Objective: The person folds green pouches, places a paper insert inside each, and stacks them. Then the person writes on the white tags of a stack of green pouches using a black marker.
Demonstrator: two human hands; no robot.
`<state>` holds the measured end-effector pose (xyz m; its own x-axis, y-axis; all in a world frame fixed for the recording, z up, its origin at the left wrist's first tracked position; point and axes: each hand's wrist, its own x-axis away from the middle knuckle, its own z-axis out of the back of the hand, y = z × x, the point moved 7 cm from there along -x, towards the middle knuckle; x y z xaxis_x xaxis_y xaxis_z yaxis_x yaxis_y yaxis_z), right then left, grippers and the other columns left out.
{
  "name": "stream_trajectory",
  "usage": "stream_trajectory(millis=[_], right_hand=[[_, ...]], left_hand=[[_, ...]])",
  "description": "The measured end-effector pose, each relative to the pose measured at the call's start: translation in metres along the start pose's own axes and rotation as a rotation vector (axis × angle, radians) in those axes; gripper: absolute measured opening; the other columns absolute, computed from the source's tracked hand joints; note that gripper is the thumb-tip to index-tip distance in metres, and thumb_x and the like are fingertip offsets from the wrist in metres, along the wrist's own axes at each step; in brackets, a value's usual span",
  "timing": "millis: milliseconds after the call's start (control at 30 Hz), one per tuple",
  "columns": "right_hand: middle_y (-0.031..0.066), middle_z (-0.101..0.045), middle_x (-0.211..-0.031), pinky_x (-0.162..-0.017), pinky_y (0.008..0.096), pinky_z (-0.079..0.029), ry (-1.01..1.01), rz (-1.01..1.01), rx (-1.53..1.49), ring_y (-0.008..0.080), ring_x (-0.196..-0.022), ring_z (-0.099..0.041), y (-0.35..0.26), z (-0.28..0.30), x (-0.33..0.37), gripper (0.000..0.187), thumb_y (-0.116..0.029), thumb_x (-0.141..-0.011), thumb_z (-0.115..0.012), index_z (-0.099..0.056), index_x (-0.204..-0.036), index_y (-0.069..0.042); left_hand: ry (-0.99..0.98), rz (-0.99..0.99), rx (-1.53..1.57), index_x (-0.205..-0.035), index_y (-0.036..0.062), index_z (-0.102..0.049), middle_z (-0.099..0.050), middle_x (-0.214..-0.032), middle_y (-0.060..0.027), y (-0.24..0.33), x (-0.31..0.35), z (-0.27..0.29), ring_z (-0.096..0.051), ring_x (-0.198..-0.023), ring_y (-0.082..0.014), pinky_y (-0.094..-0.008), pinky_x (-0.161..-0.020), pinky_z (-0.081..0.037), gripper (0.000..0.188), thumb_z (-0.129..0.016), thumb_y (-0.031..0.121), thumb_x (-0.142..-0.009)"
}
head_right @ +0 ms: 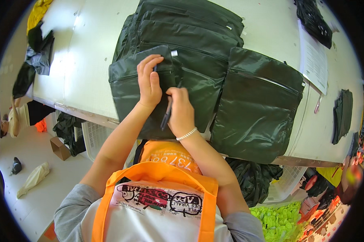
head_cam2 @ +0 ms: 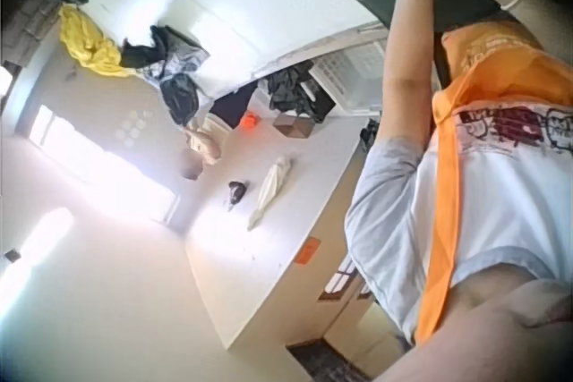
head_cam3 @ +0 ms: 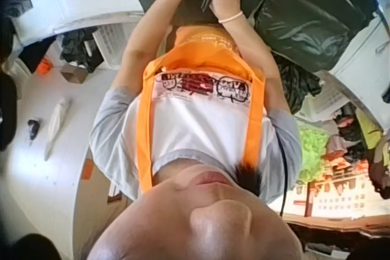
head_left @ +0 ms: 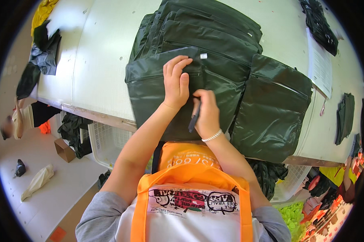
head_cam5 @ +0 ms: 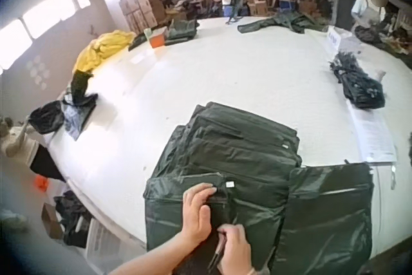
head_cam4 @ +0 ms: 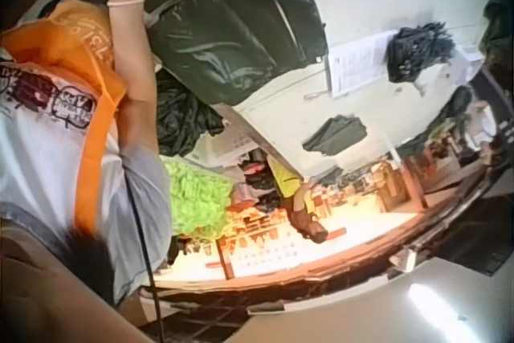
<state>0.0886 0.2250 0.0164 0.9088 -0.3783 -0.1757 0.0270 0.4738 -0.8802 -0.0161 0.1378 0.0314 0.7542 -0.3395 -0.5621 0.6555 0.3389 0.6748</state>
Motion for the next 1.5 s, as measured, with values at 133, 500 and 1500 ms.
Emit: stream_trajectory(millis=[133, 500, 1500], right_hand=[[0.0054, -0.056, -0.091, -0.077, 0.027, -0.045, 0.338, -0.087, 0.063, 0.0166, -0.083, -0.055, -0.017, 0.13, -0.011, 0.02, 0.007, -0.082, -0.058, -0.057, -0.097, -0.006], [0.0191, -0.057, -0.123, -0.099, 0.0383, -0.042, 0.474, -0.018, 0.862, 0.0337, -0.115, -0.054, 0.074, 0.304, 0.009, 0.031, -0.005, -0.091, -0.057, -0.051, -0.121, 0.001], [0.0063, -0.055, -0.056, -0.05, 0.0251, -0.044, 0.18, -0.04, -0.099, 0.0095, -0.05, -0.05, 0.065, 0.01, -0.082, 0.013, -0.006, -0.077, -0.068, -0.056, -0.073, -0.002]], left_hand=[[0.059, -0.035, 0.055, -0.12, 0.0, -0.056, -0.055, -0.124, -0.0171, 0.03, -0.029, -0.003, -0.05, -0.115, -0.0334, -0.0414, -0.101, -0.035, 0.035, -0.045, 0.021, -0.095], [-0.555, -0.093, -0.388, -0.146, 0.0138, -0.036, -0.029, -0.155, -0.0053, 0.021, 0.014, -0.104, -0.027, -0.141, -0.0268, -0.048, -0.114, -0.021, 0.061, -0.053, 0.037, -0.093], [-0.46, 0.039, -0.366, -0.122, 0.009, -0.059, -0.053, -0.128, -0.0061, -0.013, 0.022, -0.038, -0.049, -0.117, -0.0281, -0.0407, -0.096, -0.041, 0.04, -0.064, 0.021, -0.084]])
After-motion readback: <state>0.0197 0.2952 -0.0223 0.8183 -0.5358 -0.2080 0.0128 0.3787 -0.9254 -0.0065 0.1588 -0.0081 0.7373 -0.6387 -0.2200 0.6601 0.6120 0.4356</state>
